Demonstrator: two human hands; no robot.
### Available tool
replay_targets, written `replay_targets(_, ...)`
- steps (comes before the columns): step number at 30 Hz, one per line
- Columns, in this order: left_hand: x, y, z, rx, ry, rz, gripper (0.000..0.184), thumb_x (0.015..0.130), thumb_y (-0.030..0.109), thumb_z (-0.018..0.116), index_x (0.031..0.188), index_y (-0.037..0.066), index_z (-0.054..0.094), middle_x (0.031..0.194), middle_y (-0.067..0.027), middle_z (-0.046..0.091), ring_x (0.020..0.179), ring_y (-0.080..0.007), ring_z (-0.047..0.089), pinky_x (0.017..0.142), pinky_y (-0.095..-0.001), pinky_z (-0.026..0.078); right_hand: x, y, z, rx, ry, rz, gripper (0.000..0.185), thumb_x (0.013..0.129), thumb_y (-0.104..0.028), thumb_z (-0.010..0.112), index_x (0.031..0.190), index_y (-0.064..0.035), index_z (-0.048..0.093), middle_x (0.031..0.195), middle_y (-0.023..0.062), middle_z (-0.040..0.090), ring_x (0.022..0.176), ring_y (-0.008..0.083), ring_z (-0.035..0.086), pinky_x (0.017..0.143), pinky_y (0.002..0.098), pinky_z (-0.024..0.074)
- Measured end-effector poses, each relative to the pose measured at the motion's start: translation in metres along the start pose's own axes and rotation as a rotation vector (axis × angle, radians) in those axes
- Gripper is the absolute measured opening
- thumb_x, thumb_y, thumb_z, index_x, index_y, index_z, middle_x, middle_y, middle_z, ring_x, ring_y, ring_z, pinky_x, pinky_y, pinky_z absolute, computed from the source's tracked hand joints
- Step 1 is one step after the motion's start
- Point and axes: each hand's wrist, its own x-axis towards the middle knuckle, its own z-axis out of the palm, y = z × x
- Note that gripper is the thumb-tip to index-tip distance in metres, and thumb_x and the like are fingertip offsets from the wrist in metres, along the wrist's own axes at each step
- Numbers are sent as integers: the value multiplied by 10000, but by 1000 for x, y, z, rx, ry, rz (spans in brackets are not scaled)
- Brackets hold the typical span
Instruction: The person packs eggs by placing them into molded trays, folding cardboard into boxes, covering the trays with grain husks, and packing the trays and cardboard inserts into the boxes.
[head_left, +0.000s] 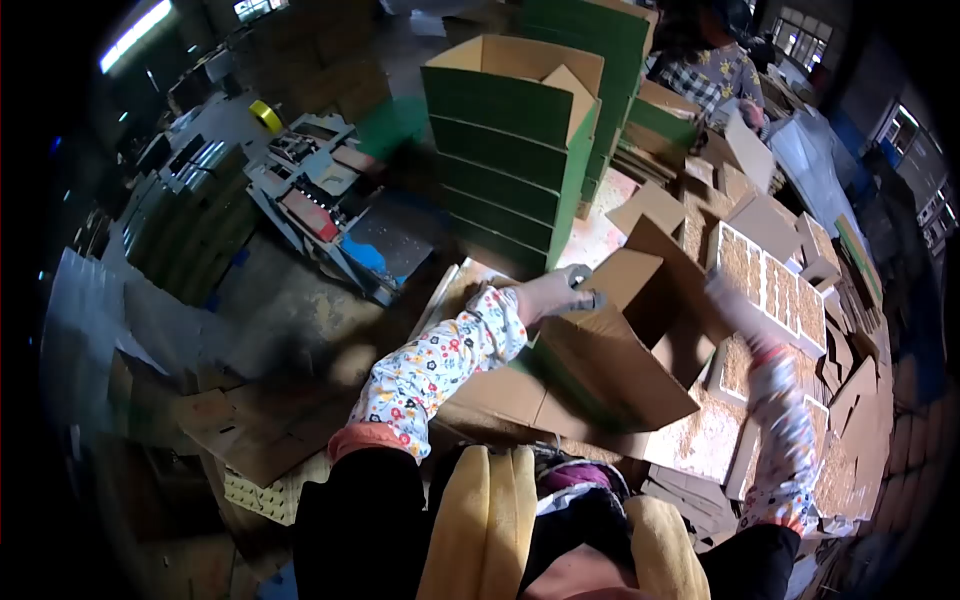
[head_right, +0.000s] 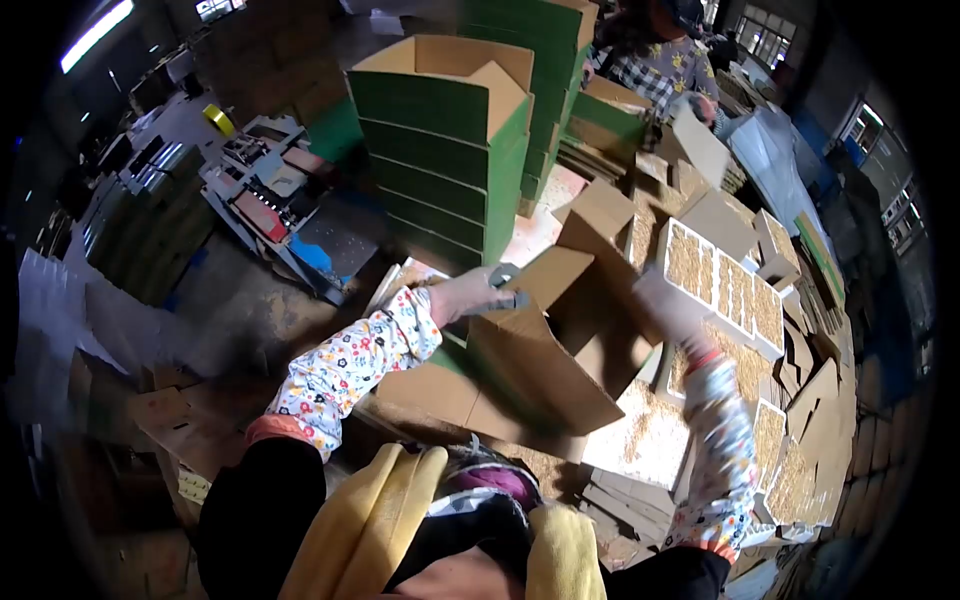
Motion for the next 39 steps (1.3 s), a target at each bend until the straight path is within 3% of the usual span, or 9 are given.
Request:
replay_targets(5, -44, 13, 25, 480, 254, 71, 505, 815, 313, 672, 1168, -16, 526, 1194, -179, 532, 1043, -277, 540, 917, -336, 419, -96, 14, 90, -640, -120, -379, 985, 750, -553, 603, 1384, 79, 190, 1431, 279, 214, 1342, 417, 187, 1086, 524, 142)
replay_targets(13, -75, 63, 61, 1252, 11, 117, 806, 763, 619, 570, 1189, -58, 474, 1259, -243, 440, 1210, -337, 400, 1036, -435, 278, -17, -16, 15, 160, -592, 134, 585, 929, -397, 507, 1345, -11, 364, 1113, 83, 574, 1032, 146, 516, 905, 276, 408)
replay_targets(16, -60, 67, 62, 737, 193, -175, 622, 728, 356, 742, 1129, -20, 451, 1129, -205, 488, 1019, -298, 496, 894, -370, 403, 16, -16, 14, 411, -651, 280, 528, 968, -390, 415, 1304, 16, 406, 1183, 75, 565, 1081, 164, 532, 931, 271, 410)
replay_targets(21, -73, 10, 74, 360, 358, 5, 671, 775, 272, 712, 1270, -11, 359, 1225, -199, 449, 1149, -293, 450, 991, -348, 355, -54, -33, 77, -624, -412, 31, 1163, 697, -705, 566, 1419, 53, 61, 1431, 298, 202, 1350, 473, 106, 1044, 627, 97)
replay_targets(27, -90, 69, 93, 872, 346, 551, 694, 799, 549, 568, 1207, -2, 463, 1227, -238, 417, 1085, -405, 462, 999, -527, 296, -20, -30, 44, -98, -501, 40, 930, 761, -512, 663, 1389, 32, 244, 1294, 292, 437, 1204, 375, 443, 1011, 364, 355)
replay_targets(33, -22, 49, 110, 1170, -160, -73, 609, 806, 605, 485, 912, 14, 589, 958, -216, 570, 989, -375, 522, 922, -529, 322, 37, -27, 38, 117, -657, 120, 494, 846, -418, 628, 1156, -35, 602, 1010, 101, 670, 921, 177, 625, 822, 300, 490)
replay_targets(35, -15, 39, 120, 1323, 1, 103, 436, 759, 478, 584, 865, 56, 604, 935, -166, 579, 925, -346, 546, 910, -516, 333, 34, -7, 57, 406, -692, 182, 507, 899, -442, 529, 1221, -51, 548, 1057, 100, 649, 931, 164, 604, 830, 256, 475)
replay_targets(37, -25, 30, 114, 1404, 457, 832, 326, 689, 367, 648, 857, 91, 602, 955, -149, 565, 940, -323, 528, 885, -523, 336, -12, -23, 71, -256, -504, 38, 753, 854, -583, 455, 1393, -79, 304, 1347, 202, 384, 1218, 331, 377, 983, 463, 300)
replay_targets(39, -50, 19, 113, 1344, 361, 845, 345, 624, 322, 686, 886, 116, 597, 1010, -161, 532, 1021, -312, 481, 900, -531, 331, -62, -9, 103, -657, -197, -127, 854, 818, -628, 429, 1435, -79, 212, 1440, 272, 224, 1330, 447, 202, 1025, 636, 146)
